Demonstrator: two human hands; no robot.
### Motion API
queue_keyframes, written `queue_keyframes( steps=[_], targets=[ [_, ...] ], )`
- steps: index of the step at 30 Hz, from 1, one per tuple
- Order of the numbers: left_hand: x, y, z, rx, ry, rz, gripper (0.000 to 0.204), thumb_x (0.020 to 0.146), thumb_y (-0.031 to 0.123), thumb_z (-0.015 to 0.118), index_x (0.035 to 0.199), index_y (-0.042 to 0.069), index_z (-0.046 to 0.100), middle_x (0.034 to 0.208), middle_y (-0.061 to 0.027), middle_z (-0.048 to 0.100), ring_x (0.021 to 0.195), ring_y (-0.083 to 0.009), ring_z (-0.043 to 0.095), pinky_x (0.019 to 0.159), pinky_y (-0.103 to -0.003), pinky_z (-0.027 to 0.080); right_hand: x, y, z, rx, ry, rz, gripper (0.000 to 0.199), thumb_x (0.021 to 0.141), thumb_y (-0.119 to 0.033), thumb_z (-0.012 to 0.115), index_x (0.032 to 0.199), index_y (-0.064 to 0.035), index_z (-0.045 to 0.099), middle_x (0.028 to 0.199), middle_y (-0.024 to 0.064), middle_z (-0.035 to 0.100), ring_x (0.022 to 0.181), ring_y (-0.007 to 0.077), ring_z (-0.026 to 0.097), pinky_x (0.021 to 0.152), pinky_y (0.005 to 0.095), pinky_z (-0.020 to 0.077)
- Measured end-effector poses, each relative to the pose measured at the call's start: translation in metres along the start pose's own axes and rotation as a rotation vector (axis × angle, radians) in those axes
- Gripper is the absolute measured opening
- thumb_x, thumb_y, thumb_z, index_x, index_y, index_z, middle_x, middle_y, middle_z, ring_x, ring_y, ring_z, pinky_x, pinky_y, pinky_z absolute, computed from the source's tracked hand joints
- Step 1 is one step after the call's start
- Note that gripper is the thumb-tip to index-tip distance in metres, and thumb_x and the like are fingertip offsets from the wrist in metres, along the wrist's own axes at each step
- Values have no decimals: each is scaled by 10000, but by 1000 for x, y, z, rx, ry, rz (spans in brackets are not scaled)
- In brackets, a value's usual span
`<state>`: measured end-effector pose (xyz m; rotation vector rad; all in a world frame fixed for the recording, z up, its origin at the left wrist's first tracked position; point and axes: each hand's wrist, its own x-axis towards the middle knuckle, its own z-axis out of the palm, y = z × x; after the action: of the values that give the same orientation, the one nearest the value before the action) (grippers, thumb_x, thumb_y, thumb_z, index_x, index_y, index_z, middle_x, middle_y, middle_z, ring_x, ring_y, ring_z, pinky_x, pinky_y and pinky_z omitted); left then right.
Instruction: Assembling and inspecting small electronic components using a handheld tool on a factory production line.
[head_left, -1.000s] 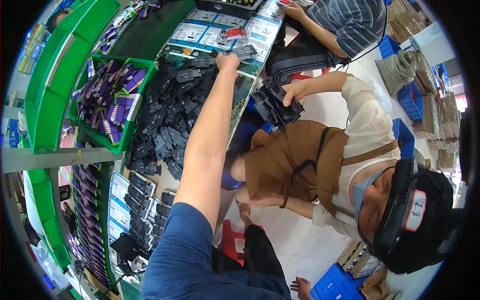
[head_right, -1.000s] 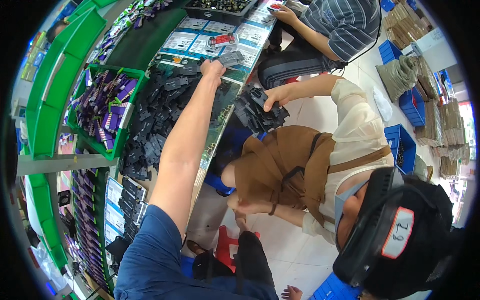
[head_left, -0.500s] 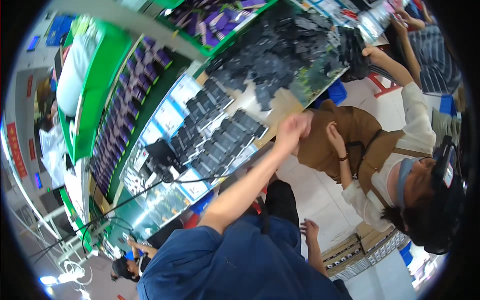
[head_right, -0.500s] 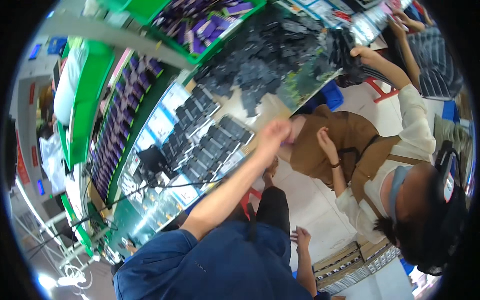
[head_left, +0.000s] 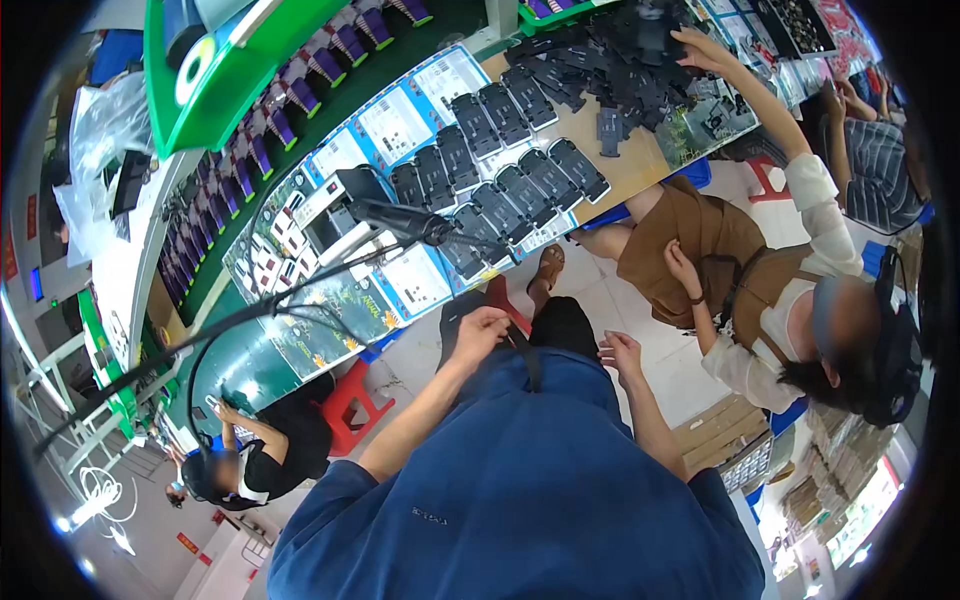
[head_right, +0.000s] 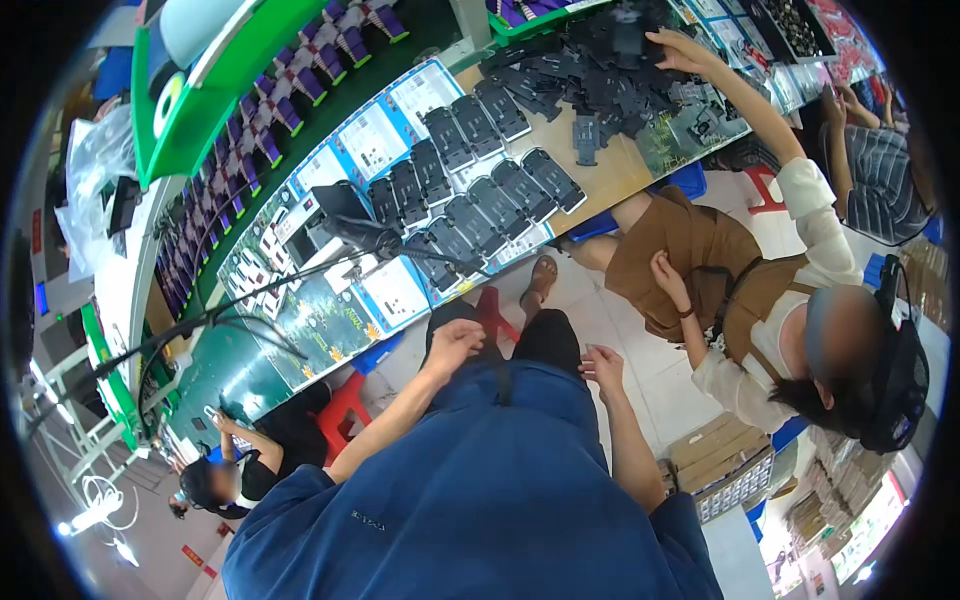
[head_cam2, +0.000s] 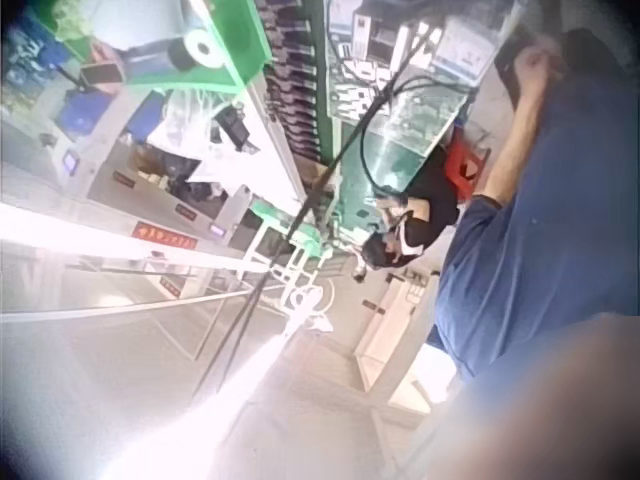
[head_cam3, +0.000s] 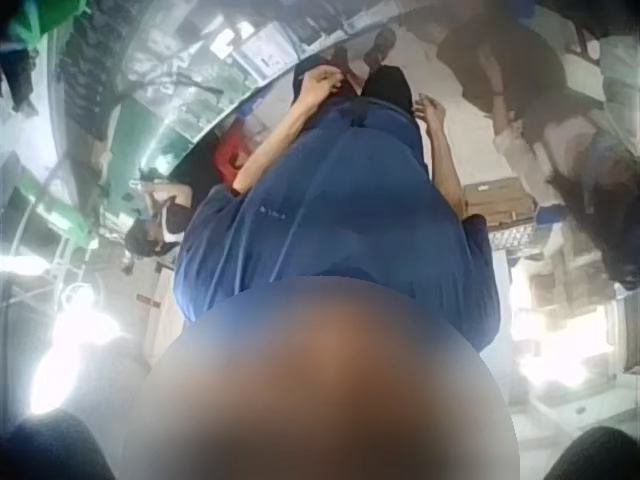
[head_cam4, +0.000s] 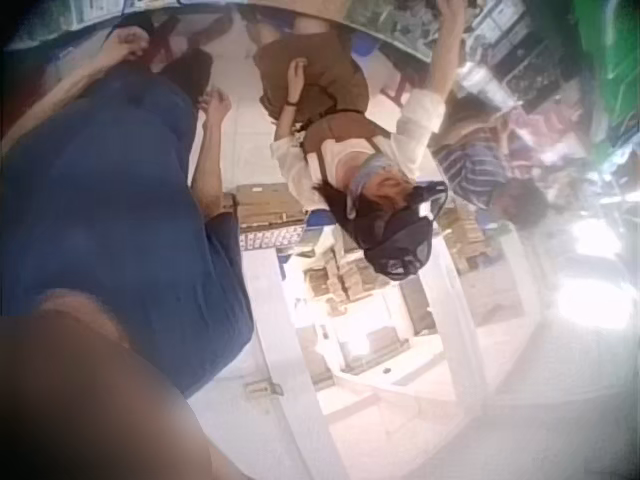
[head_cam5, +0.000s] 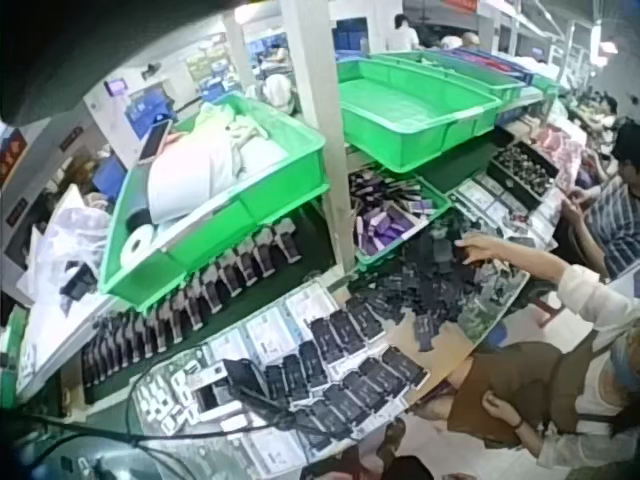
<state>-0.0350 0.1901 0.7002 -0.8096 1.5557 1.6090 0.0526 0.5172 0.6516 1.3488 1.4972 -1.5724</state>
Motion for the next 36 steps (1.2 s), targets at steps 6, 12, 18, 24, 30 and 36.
queue_keyframes(
  steps=[6, 12, 18, 24, 30, 36],
  targets=[
    [-8, -17, -39, -60, 84, 3, 123, 937, 129, 635, 1031, 58, 668, 927, -40, 696, 790, -116, 647, 699, -254, 539, 8, -17, 8, -59, -37, -42, 306, 936, -254, 649, 1110, -3, 626, 893, 112, 684, 671, 195, 673, 567, 310, 550],
    [-9, -29, -54, -149, 171, -13, 122, 922, 106, 644, 1029, 50, 666, 917, -38, 689, 771, -111, 631, 663, -248, 519, 12, -23, 1, -79, -28, -46, 302, 935, -251, 653, 1104, -3, 624, 882, 108, 681, 667, 197, 674, 572, 312, 557],
    [-13, -36, -55, -116, 184, -52, 121, 952, 118, 615, 1047, 60, 661, 953, -44, 687, 802, -113, 642, 692, -255, 535, 21, -33, 16, -35, -45, -130, 282, 939, -240, 647, 1089, -2, 622, 872, 99, 676, 669, 182, 673, 573, 300, 553],
    [-15, -35, -60, -87, 207, -63, 133, 957, 122, 610, 1061, 53, 658, 955, -49, 689, 801, -121, 645, 699, -256, 537, 20, -43, 45, 10, -125, -154, 295, 954, -224, 628, 1146, 0, 623, 886, 98, 682, 667, 160, 671, 568, 277, 552],
    [1, -10, -66, -213, 319, 40, 142, 959, 123, 606, 1055, 31, 652, 957, -63, 698, 811, -140, 657, 700, -275, 545, 14, -48, 56, 16, -160, -158, 264, 957, -194, 621, 1137, -2, 634, 902, 106, 689, 668, 159, 673, 562, 277, 553],
    [22, 7, -76, -293, 352, 112, 156, 955, 120, 594, 1071, 27, 642, 970, -68, 692, 826, -153, 662, 725, -285, 549, 15, -49, 45, -35, -148, -165, 275, 950, -208, 632, 1134, -4, 635, 885, 98, 683, 665, 162, 667, 563, 280, 552]
  ],
)
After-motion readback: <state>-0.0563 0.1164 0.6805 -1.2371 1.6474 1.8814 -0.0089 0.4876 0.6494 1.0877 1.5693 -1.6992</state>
